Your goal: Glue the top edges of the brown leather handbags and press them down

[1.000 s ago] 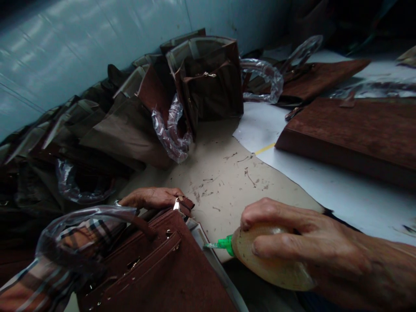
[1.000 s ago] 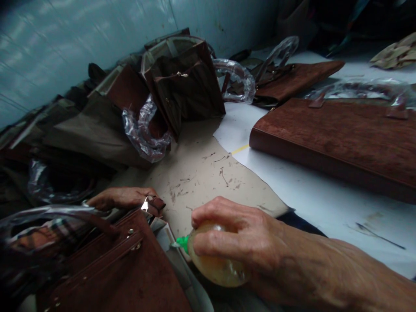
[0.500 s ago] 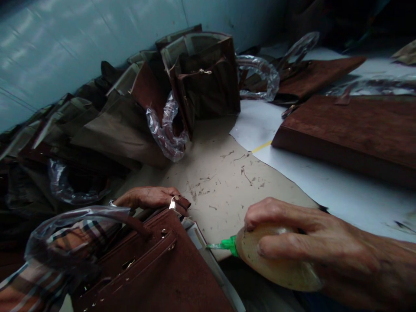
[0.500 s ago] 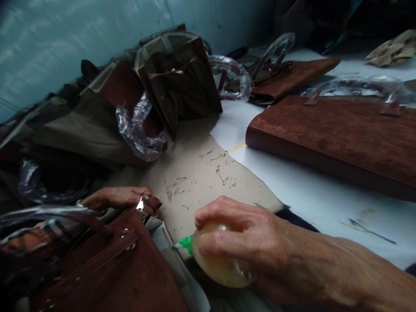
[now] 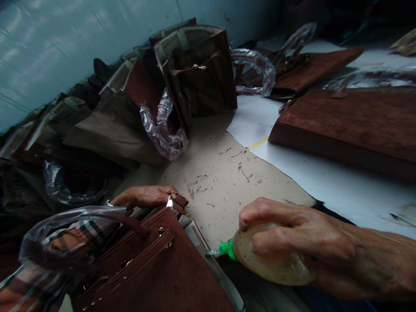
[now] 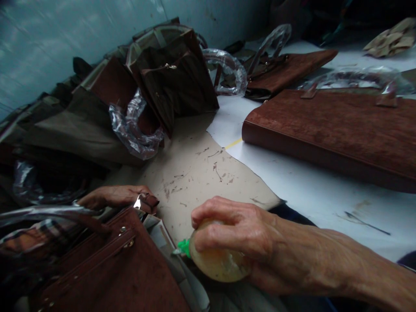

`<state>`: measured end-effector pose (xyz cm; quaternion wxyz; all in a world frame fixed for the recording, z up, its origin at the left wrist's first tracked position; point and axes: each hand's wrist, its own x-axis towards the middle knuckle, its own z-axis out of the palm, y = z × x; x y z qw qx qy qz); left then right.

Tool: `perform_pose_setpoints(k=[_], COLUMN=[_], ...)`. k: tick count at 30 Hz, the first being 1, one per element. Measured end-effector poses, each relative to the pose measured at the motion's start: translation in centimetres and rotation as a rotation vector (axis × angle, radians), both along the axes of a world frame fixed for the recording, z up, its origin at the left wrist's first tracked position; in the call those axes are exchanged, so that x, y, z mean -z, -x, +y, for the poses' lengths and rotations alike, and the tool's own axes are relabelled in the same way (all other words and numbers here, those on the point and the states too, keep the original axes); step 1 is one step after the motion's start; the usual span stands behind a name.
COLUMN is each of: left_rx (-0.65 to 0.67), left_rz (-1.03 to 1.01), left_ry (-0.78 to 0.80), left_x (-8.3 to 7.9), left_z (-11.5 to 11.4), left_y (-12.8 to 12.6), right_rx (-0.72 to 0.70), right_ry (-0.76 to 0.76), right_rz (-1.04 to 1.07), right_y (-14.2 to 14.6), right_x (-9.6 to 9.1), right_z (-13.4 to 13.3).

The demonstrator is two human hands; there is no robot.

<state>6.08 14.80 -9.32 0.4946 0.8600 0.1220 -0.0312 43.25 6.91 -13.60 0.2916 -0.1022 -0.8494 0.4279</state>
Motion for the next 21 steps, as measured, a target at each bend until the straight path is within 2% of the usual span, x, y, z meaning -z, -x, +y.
perform_pose_setpoints(k=[3,7,9,13,15,18,19,21], left_rx=[0.011,0.009,0.015,0.016,-0.028,-0.092,-0.106,-0.182], left_rz=[-0.014,-0.008,0.010,-0.024,0.017,0.110,0.129,0.181], left_ry=[-0.019,-0.019,-0.028,0.041,0.090,0.116,0.115,0.081], left_x=[0.0,0.0,0.6,2.9,3.2,1.4,0.4,-1.6], left_z=[-0.2,-0.2,0.2,1.2,1.4,0.9,0.5,-0.3], left_y=[0.1,0.4,0.7,1.5,1.6,0.7,0.2,-0.8], right_rx=[-0.022,0.013,0.019,0.007,0.013,0.164,0.256,0.412], right_ry=[0.062,0.027,0.005,0.027,0.046,0.146,0.237,0.525], right_rz=[-0.027,0.011,0.027,0.015,-0.003,-0.004,-0.003,0.020], right_y=[-0.1,0.5,0.8,0.7,0.2,-0.6,-0.8,-1.0], right_x=[-0.5,-0.9,-0.8,-0.5,-0.1,0.7,1.1,1.8], right_z=[0.0,0.9,1.4,1.6,1.5,1.2,1.0,0.2])
